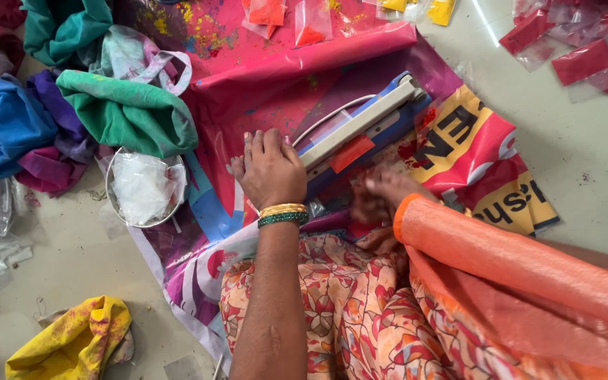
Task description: The person seals small plastic packets containing colored powder using a manual heat sealer.
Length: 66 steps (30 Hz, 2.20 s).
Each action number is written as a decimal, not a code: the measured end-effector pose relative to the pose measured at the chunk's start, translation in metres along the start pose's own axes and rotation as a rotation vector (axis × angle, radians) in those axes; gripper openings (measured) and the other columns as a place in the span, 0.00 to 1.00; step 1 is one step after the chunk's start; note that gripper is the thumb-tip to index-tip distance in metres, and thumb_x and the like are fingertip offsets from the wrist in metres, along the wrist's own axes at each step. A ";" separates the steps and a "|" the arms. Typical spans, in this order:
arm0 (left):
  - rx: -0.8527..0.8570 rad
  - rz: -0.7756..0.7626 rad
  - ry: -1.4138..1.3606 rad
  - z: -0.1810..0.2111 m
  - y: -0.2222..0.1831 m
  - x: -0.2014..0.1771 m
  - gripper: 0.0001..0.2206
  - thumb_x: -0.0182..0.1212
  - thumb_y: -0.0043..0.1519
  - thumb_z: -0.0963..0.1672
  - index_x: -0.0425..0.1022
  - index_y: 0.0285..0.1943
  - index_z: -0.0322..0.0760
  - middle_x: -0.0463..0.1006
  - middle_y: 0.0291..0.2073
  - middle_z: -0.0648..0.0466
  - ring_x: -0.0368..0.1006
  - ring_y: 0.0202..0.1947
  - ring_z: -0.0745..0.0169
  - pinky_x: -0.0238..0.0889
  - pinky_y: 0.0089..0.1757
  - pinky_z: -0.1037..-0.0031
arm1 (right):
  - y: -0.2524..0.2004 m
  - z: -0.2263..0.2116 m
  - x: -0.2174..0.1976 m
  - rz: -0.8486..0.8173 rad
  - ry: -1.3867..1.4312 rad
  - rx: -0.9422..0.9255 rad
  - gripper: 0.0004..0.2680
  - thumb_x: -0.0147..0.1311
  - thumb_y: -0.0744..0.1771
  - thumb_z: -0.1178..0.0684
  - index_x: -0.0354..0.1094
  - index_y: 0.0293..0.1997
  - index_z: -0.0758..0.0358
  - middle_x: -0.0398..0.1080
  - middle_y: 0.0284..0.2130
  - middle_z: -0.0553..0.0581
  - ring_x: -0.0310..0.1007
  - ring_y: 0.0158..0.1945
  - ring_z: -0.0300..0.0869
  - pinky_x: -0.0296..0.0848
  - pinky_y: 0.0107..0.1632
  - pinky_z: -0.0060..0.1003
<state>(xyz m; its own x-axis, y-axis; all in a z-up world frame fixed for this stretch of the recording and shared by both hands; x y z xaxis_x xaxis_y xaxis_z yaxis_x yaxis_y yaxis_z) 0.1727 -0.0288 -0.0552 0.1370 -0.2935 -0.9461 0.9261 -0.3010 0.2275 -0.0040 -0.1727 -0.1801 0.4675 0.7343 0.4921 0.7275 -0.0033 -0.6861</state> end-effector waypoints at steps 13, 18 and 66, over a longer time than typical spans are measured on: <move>-0.017 0.071 -0.036 -0.007 -0.003 0.009 0.14 0.53 0.66 0.49 0.75 0.58 0.46 0.78 0.58 0.50 0.68 0.65 0.46 0.54 0.60 0.50 | -0.048 0.077 -0.029 -0.574 -0.518 -0.128 0.05 0.52 0.70 0.55 0.71 0.42 0.64 0.70 0.52 0.52 0.68 0.50 0.34 0.68 0.53 0.33; -0.049 0.011 0.001 -0.008 -0.001 0.012 0.17 0.50 0.67 0.52 0.74 0.60 0.46 0.80 0.55 0.51 0.67 0.65 0.44 0.52 0.61 0.44 | -0.049 0.065 -0.009 -0.552 -0.660 -0.217 0.15 0.51 0.69 0.57 0.66 0.63 0.60 0.69 0.59 0.52 0.65 0.51 0.33 0.65 0.56 0.32; -0.866 -0.249 -1.842 0.042 -0.091 0.084 0.08 0.65 0.63 0.39 0.74 0.50 0.34 0.83 0.43 0.49 0.83 0.43 0.51 0.76 0.36 0.72 | -0.055 0.071 -0.031 -0.596 -0.277 -0.147 0.12 0.52 0.71 0.56 0.67 0.61 0.68 0.68 0.55 0.54 0.65 0.56 0.37 0.63 0.63 0.37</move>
<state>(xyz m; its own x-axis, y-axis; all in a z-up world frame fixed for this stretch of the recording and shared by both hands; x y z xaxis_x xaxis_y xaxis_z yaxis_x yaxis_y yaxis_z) 0.0854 -0.0645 -0.1455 0.0796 -0.8665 0.4928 0.8313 -0.2151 -0.5125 -0.0937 -0.1474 -0.1958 -0.1670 0.7858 0.5955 0.8910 0.3789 -0.2500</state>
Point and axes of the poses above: each hand's wrist, its own y-axis towards the middle knuckle, its own x-axis out of the palm, z = x × y, the point moved 8 cm from there along y, towards the middle knuckle
